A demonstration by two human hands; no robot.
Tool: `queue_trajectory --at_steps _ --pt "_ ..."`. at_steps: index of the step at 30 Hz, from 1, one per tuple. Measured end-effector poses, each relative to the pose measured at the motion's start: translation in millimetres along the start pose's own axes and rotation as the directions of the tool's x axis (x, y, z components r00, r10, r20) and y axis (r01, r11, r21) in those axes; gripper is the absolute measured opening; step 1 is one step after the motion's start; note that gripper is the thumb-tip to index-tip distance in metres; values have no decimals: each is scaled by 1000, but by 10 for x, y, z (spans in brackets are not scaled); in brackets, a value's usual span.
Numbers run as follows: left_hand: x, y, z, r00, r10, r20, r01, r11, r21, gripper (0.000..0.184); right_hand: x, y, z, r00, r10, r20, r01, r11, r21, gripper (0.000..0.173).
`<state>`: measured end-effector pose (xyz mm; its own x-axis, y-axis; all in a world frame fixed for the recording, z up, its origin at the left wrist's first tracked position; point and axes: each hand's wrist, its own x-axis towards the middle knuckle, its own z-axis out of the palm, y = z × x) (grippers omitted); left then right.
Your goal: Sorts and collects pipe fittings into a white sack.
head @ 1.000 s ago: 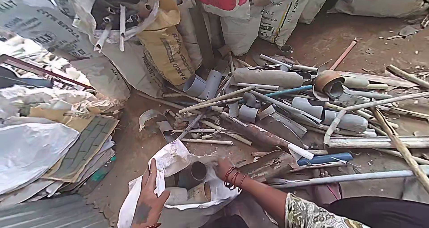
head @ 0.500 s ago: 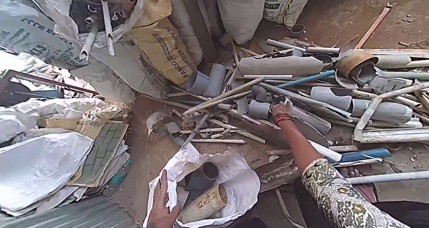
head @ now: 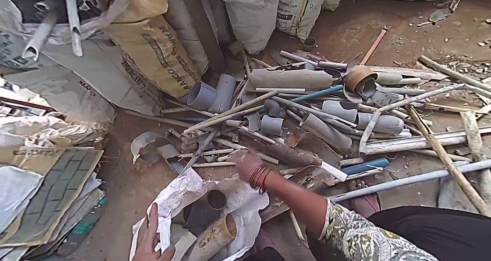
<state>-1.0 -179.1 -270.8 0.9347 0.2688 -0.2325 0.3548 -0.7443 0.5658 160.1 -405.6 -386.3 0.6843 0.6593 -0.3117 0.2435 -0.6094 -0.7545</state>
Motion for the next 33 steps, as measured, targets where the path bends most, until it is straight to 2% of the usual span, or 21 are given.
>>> queue_trajectory --at_steps 1,2,4,6,8,10,13,16,18,20,22,23,25,26,27,29,30,31,32,33 --pt "-17 -12 -13 1000 -6 2 6 1000 -16 111 76 381 -230 980 161 -119 -168 984 -55 46" --pt "-32 -22 -22 1000 -15 3 15 999 -30 112 110 819 -443 927 306 -215 -333 937 -102 48" --pt "-54 -27 -25 999 -37 4 37 999 -40 112 22 1671 -747 789 543 -287 -603 774 -195 43" --pt "-88 -10 -25 997 -79 -5 79 996 -35 112 -211 2222 -848 725 643 -246 -688 672 -272 39" --pt "-114 -2 -1 994 -102 -40 100 993 -65 111 -421 2304 -932 740 628 -243 -672 670 -315 30" --pt "-127 -6 51 991 -105 -82 98 992 -81 110 -637 2065 -1047 747 582 -320 -663 690 -292 23" --pt "-119 22 75 991 -111 -72 106 992 -75 108 -872 1244 -1190 743 494 -452 -647 704 -293 15" --pt "-110 36 39 990 -128 -51 125 990 -67 108 -869 222 -905 829 287 -480 -456 844 -283 9" --pt "-81 45 31 991 -119 -60 116 992 -58 107 -857 -349 -550 931 154 -331 -227 954 -194 16" --pt "-46 60 42 991 -101 -85 98 994 -42 107 -792 -663 -168 996 -35 -86 31 999 -45 27" --pt "-20 70 73 990 -97 -99 95 995 -22 107 -587 -694 147 977 -175 118 154 974 169 33" --pt "-14 64 78 991 -92 -101 91 996 -6 108 -453 -612 243 970 -190 151 150 958 246 35" --pt "-22 13 69 991 -88 -99 88 996 1 108 -139 -246 281 996 -82 43 60 923 380 37" --pt "-35 -17 60 991 -94 -97 94 996 -8 108 47 39 254 996 62 -60 -28 889 457 38" --pt "-44 -46 55 991 -90 -103 89 996 -15 106 222 370 189 955 256 -149 -138 831 539 41" --pt "-55 -67 46 990 -109 -90 106 994 -37 106 495 1108 6 739 622 -258 -330 668 667 53" --pt "-58 -55 38 989 -121 -79 118 992 -52 107 608 1464 -70 620 738 -264 -385 580 718 63" --pt "-59 -40 32 990 -120 -72 116 992 -53 108 698 1758 -123 540 805 -246 -395 500 771 72" --pt "-64 -26 22 991 -121 -58 118 992 -54 108 751 1959 -145 507 836 -210 -385 437 813 79" --pt "-59 -22 19 992 -115 -53 113 992 -52 108 782 2057 -157 506 847 -165 -389 395 833 81"
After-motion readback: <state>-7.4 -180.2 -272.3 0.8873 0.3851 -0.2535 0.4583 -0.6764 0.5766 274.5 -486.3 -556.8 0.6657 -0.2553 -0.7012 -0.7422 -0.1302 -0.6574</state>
